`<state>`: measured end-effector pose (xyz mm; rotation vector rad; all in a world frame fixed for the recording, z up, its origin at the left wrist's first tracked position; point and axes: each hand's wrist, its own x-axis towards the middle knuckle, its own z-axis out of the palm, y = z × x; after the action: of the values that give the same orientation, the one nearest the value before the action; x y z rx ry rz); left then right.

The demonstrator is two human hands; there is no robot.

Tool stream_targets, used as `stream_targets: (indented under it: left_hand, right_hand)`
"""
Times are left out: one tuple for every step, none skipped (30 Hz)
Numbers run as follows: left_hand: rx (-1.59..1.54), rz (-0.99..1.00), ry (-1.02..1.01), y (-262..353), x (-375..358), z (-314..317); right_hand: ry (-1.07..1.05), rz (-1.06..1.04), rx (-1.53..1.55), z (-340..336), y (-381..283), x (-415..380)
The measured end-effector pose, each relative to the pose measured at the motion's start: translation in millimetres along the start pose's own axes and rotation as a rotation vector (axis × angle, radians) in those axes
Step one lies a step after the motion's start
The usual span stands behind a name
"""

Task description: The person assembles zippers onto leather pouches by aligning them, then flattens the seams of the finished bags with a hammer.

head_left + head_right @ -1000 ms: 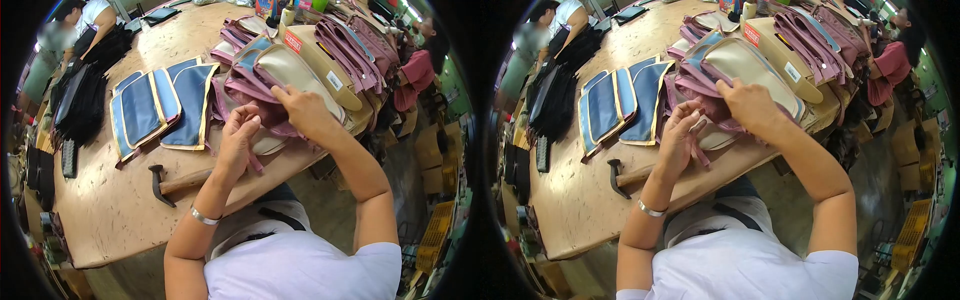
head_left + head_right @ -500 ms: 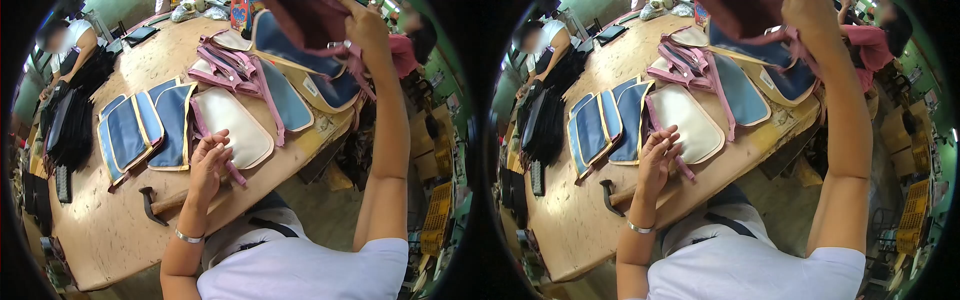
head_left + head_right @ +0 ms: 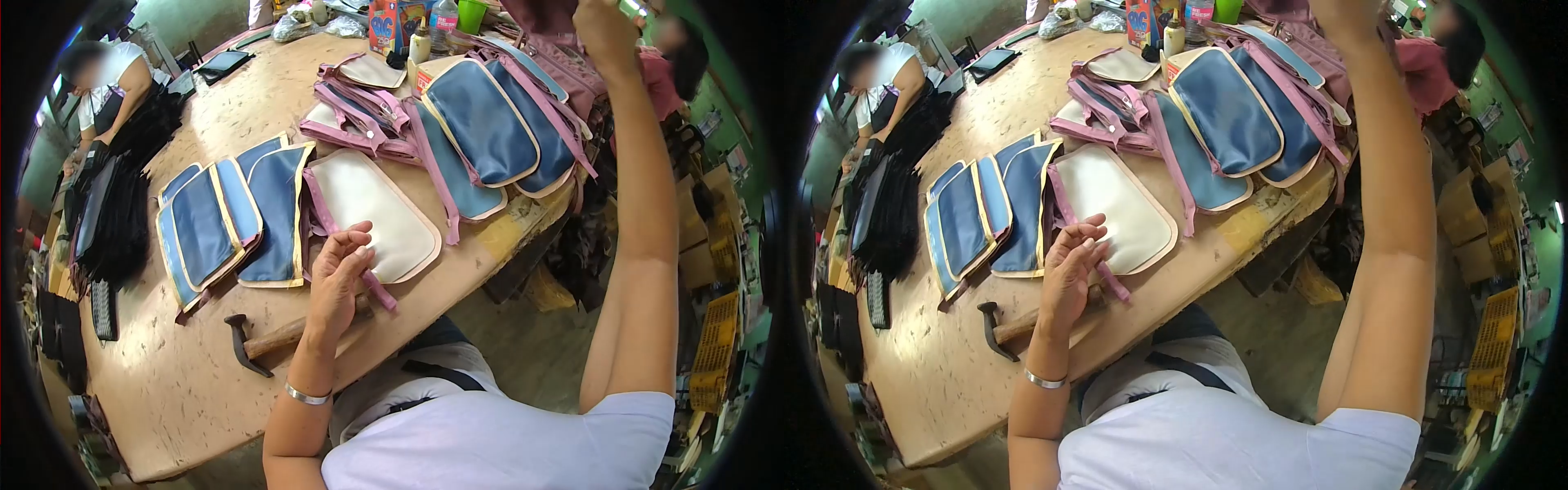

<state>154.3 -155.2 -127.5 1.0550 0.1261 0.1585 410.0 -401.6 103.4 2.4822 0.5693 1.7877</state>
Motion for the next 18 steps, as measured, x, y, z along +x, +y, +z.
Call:
stream_targets:
  left_hand:
    - [0.018, 0.006, -0.002, 0, 0, 1]
    - [0.036, 0.013, -0.006, 0, 0, 1]
    - [0.063, 0.023, -0.010, -1, 0, 2]
    - [0.089, 0.034, -0.014, -2, 0, 2]
    - [0.117, 0.045, -0.017, -2, -1, 2]
    - [0.143, 0.047, -0.019, -3, -2, 1]
    - [0.169, 0.051, -0.022, -2, -2, 1]
    - [0.195, 0.052, -0.026, -2, -2, 1]
    - [0.210, 0.061, -0.029, -2, -2, 1]
    - [0.223, 0.068, -0.034, -2, -2, 2]
    - [0.236, 0.077, -0.040, -2, -2, 3]
    - [0.236, 0.072, -0.046, -2, -2, 4]
    - [0.236, 0.068, -0.049, -1, -2, 5]
    - [0.236, 0.062, -0.050, 0, -3, 5]
    - [0.242, 0.063, -0.051, -1, -3, 5]
    - [0.249, 0.066, -0.051, -1, -1, 5]
    - [0.258, 0.063, -0.051, -1, -2, 5]
    - [0.264, 0.063, -0.051, -1, -3, 5]
  right_hand:
    - [-0.042, 0.006, -0.052, 14, 2, -12]
    - [-0.222, -0.043, -0.202, 37, 7, -25]
    - [-0.403, -0.091, -0.354, 61, 12, -43]
    - [-0.630, -0.085, -0.287, 78, 12, -64]
    - [-0.571, -0.126, -0.073, 101, 22, -94]
    - [-0.525, -0.180, 0.136, 123, 31, -123]
    - [-0.751, 0.001, 0.088, 106, 21, -112]
    - [-0.975, 0.186, 0.037, 87, 10, -100]
    - [-0.943, 0.178, 0.059, 88, 12, -102]
    - [-0.913, 0.170, 0.078, 89, 17, -104]
    - [-0.882, 0.162, 0.096, 87, 20, -103]
    - [-0.712, 0.086, 0.105, 84, 19, -105]
    - [-0.542, 0.010, 0.116, 81, 16, -108]
    - [-0.374, -0.067, 0.127, 74, 9, -112]
    - [-0.422, -0.041, 0.218, 58, -8, -113]
    - [-0.468, -0.014, 0.309, 40, -32, -115]
    - [-0.493, -0.121, 0.307, 26, -54, -125]
    - [-0.512, -0.225, 0.303, 15, -73, -136]
